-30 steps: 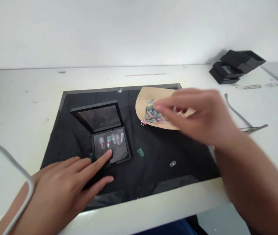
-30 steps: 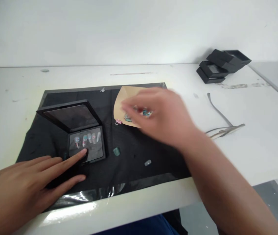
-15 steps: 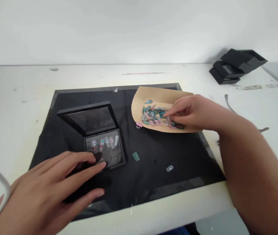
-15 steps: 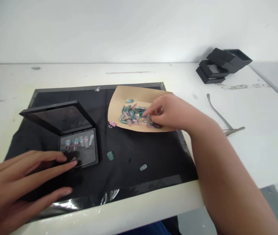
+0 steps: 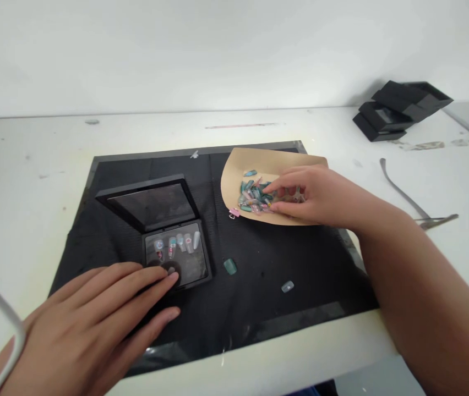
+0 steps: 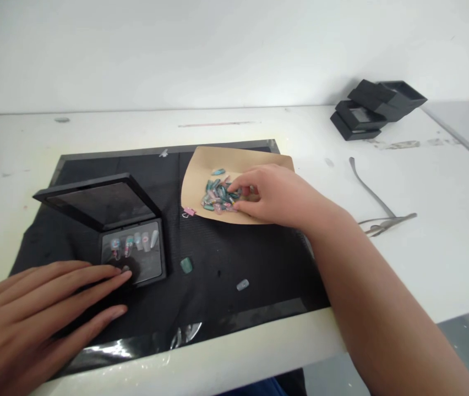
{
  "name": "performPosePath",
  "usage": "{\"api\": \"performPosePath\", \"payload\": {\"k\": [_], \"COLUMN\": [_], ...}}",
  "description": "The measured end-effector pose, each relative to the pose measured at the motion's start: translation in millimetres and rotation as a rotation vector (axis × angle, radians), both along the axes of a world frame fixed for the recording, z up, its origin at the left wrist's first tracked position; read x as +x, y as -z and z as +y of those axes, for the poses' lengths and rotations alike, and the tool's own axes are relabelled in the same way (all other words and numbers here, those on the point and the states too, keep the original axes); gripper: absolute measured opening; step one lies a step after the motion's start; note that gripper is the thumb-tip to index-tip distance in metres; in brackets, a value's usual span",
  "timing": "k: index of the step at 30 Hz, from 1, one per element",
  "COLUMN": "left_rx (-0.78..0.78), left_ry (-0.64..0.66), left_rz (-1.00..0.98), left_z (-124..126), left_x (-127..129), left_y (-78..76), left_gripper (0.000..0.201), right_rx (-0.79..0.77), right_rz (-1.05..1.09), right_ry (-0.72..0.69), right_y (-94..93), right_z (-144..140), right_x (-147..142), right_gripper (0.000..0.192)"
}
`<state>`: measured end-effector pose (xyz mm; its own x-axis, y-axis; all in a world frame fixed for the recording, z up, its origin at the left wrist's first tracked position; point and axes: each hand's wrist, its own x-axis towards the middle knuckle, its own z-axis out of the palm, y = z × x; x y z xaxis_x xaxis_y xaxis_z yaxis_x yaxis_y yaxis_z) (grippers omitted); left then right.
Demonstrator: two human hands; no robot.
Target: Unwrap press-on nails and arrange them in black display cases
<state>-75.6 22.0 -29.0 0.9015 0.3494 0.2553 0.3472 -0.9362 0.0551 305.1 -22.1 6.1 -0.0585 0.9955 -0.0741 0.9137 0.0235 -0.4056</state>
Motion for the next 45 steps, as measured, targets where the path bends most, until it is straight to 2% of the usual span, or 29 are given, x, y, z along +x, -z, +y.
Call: {"api": "performPosePath", "payload": {"k": [8, 13, 23, 30, 36, 45], "left_rx": [0.048, 0.034, 0.033, 0.031, 0.015, -0.006], "left_ry": [-0.005, -0.005, -0.013, -0.020, -0.108, -0.098], "left_rz": [0.008, 0.005, 0.015, 0.027, 0.034, 0.010], "left_z": [-0.3, 0.1, 1.8, 0.0, 1.1, -1.1], "left_x": [1.0, 1.5, -1.6, -3.4, -2.0, -0.6], "left_y": [-5.2, -8.9, -9.2, -8.2, -5.6, -8.8], "left_gripper": [0.039, 0.037, 0.036, 0.037, 0.038, 0.039], "right_rx": [0.028, -0.015, 0.058, 0.071, 0.051, 0.123], "right_rz": [0.021, 0.133, 0.370, 0.233, 0.099, -0.046], "right_ry": [-0.047, 0.019, 0.111, 0.172, 0.202, 0.276], "right_y": [4.6, 2.4, 8.3, 3.7, -5.2, -7.2], "right_z": [3.7, 0.5, -2.5, -4.7, -6.6, -7.6], "right_x": [-1.7, 0.4, 13.2, 12.6, 10.8, 11.8], "right_gripper": [0.015, 0.012, 0.013, 0.012, 0.014, 0.016]}}
